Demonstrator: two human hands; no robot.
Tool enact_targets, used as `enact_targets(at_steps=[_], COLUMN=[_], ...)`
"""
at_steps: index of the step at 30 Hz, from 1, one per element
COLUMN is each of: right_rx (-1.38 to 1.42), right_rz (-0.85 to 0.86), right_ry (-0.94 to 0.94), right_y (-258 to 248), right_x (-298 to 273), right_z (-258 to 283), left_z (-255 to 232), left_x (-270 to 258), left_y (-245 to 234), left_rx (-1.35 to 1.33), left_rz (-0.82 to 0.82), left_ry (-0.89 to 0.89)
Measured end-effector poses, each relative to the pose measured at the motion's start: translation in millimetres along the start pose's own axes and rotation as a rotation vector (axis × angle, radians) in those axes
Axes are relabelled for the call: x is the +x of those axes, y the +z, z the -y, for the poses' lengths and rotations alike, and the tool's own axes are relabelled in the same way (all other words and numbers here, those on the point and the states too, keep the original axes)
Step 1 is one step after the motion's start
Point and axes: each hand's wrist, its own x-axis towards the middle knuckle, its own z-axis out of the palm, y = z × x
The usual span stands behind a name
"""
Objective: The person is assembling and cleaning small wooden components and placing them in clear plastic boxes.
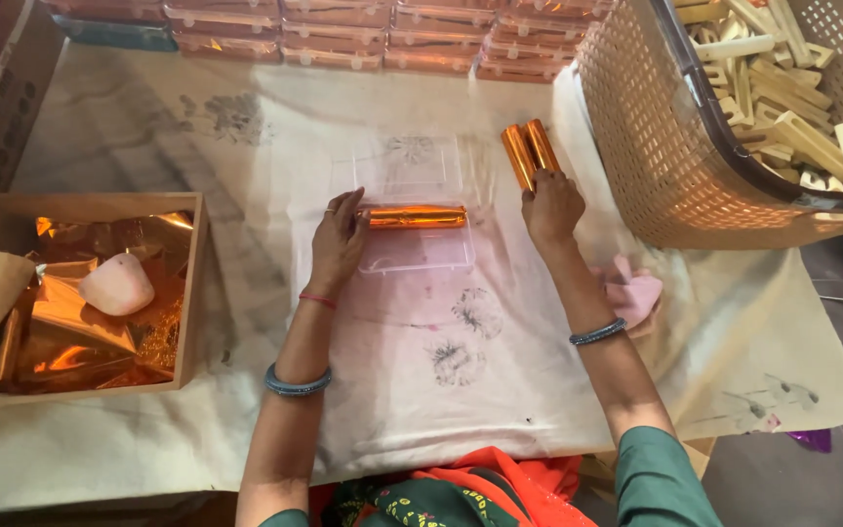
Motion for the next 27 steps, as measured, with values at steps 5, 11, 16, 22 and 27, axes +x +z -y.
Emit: enact_targets(at_steps=[5, 11, 16, 22, 27], right_rx=[0.105, 0.086, 0.603, 1.622, 1.496], right_rz=[-0.065, 0.107, 0.230, 0.816, 1.081], right_ry=[0.015, 0.035, 0.166, 0.311, -0.142], right_y=[2.5, 0.5, -6.6, -77.5, -83.9], right_x=[2.0, 14.7, 22.7, 0.6, -2.2], right_z=[9.8, -0.1, -27.3, -8.4, 37.0], left_z=[2.3, 0.5, -1.2, -8.7, 2.0], left_x=[-0.7, -0.7, -0.6, 0.2, 0.6], left_y=[0.3, -0.1, -1.3, -4.4, -2.4], left_rx=[0.020, 0.008, -0.007, 0.002, -0.017], left_rz=[-0.004, 0.014, 0.021, 0.021, 0.024], left_ry=[0.022, -0.003, -0.034, -0.066, -0.013])
